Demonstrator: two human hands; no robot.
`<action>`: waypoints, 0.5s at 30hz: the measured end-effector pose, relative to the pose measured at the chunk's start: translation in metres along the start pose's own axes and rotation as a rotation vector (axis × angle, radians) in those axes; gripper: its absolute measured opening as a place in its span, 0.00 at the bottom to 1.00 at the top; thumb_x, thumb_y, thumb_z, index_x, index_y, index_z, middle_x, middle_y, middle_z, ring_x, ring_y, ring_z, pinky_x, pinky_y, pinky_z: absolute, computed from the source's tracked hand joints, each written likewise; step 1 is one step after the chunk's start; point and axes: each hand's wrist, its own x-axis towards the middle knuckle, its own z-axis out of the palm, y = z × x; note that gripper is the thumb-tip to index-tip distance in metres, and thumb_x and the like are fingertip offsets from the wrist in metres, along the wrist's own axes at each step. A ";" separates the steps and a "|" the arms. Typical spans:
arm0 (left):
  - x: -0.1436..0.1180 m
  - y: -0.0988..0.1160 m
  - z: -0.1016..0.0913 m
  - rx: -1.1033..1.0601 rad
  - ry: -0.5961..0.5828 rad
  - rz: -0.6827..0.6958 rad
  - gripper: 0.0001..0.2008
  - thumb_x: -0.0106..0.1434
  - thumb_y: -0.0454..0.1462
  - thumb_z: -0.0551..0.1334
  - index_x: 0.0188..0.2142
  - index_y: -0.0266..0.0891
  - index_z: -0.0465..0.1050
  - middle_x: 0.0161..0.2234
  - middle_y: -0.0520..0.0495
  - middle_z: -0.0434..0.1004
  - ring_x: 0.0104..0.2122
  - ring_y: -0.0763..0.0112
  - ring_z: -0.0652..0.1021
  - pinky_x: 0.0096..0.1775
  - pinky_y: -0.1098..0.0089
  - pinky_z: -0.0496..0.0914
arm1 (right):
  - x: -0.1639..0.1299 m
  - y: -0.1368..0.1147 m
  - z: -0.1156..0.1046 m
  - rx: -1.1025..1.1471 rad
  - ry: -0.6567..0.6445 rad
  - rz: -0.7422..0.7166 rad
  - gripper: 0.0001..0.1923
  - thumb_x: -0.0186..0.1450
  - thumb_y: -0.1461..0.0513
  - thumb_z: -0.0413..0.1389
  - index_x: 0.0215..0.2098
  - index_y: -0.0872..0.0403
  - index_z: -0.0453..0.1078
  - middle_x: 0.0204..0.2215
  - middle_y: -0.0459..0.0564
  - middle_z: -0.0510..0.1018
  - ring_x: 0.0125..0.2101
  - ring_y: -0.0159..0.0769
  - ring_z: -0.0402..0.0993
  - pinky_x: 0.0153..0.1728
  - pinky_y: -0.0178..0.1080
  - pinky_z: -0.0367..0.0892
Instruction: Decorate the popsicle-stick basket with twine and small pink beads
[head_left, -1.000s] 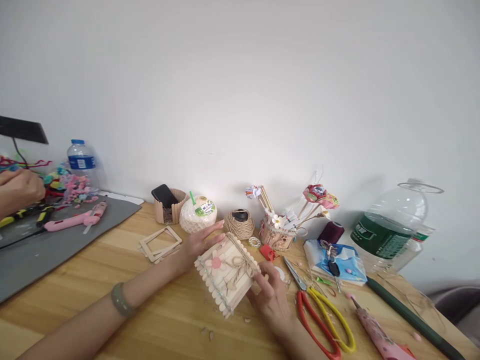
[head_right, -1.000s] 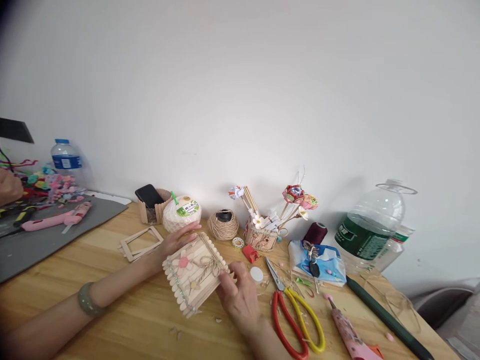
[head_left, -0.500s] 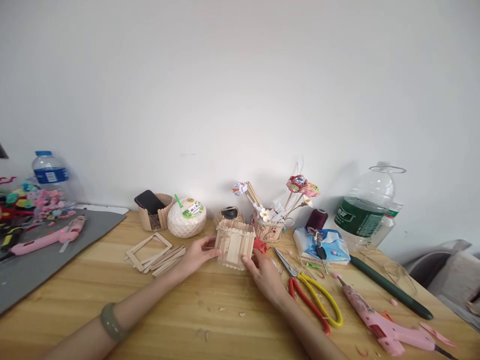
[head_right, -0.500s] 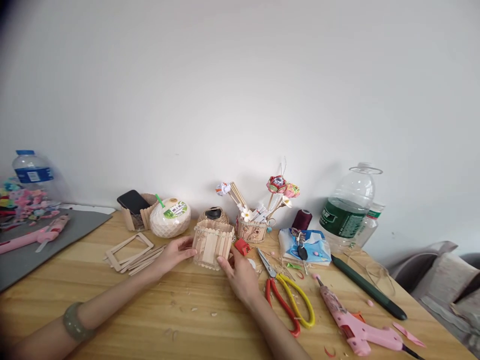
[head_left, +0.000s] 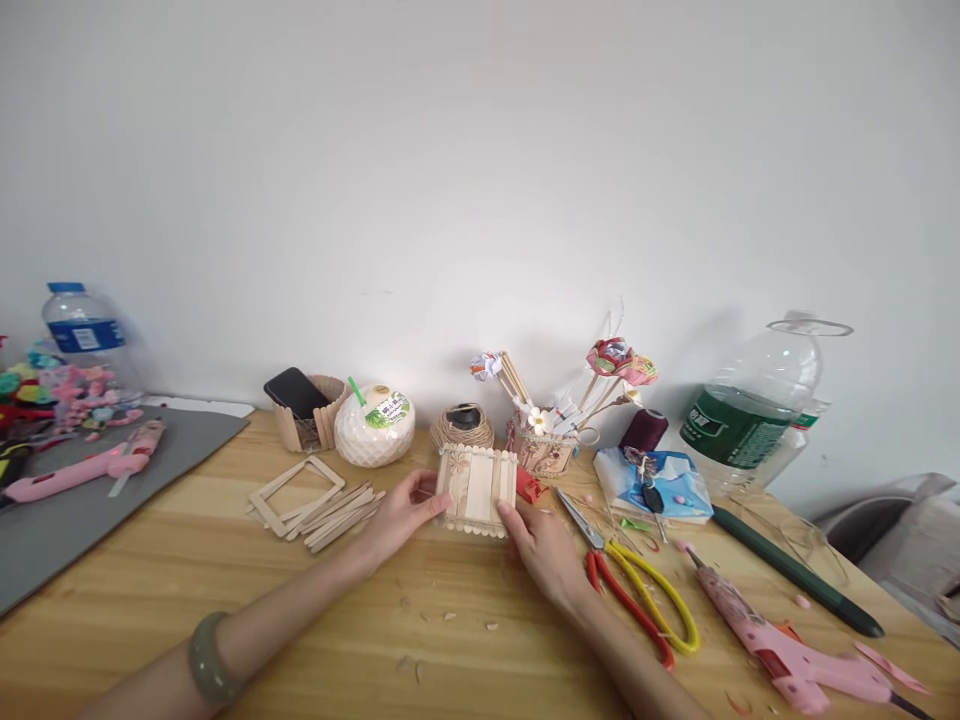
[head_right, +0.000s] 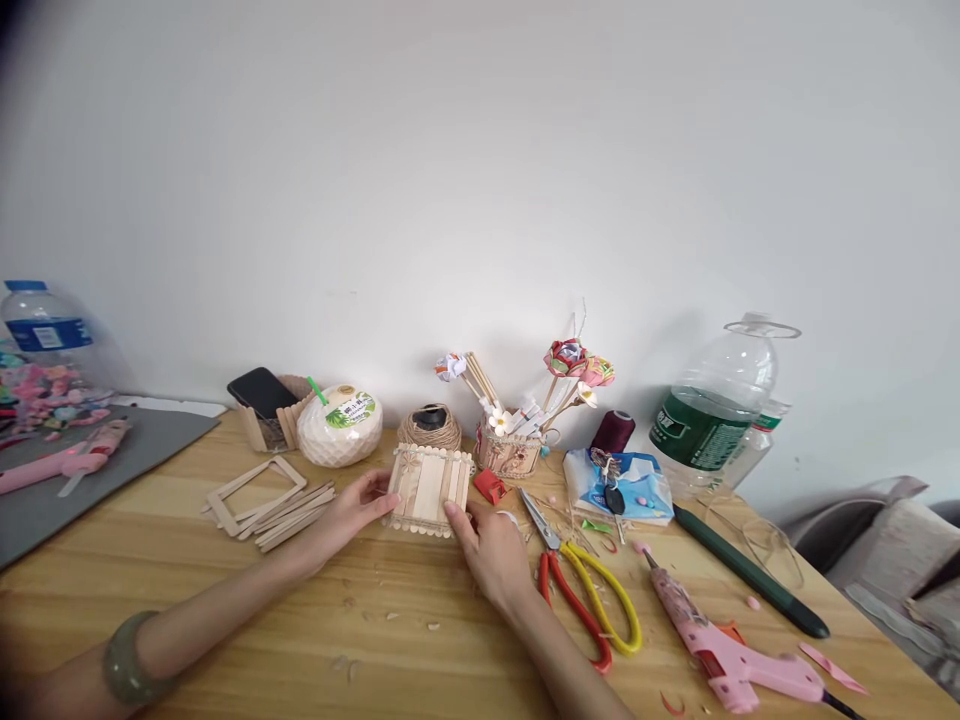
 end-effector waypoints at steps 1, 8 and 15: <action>-0.001 0.001 0.001 0.001 -0.004 0.000 0.22 0.51 0.46 0.66 0.41 0.34 0.70 0.41 0.40 0.77 0.41 0.56 0.75 0.43 0.61 0.68 | 0.000 -0.001 -0.002 -0.012 0.004 0.013 0.29 0.66 0.46 0.36 0.23 0.53 0.67 0.19 0.49 0.73 0.24 0.37 0.68 0.25 0.34 0.53; 0.000 0.000 0.002 0.007 -0.008 -0.011 0.22 0.49 0.47 0.67 0.39 0.34 0.70 0.39 0.40 0.77 0.40 0.57 0.76 0.44 0.61 0.68 | -0.001 -0.002 -0.005 -0.025 0.005 0.015 0.30 0.65 0.44 0.35 0.22 0.52 0.66 0.19 0.50 0.72 0.24 0.39 0.69 0.25 0.36 0.54; 0.005 0.003 0.000 0.037 0.000 -0.057 0.25 0.49 0.47 0.67 0.42 0.33 0.69 0.41 0.38 0.77 0.42 0.56 0.75 0.45 0.60 0.68 | 0.005 0.003 0.009 0.094 0.053 -0.017 0.24 0.68 0.50 0.36 0.32 0.51 0.70 0.24 0.49 0.76 0.27 0.38 0.72 0.29 0.35 0.61</action>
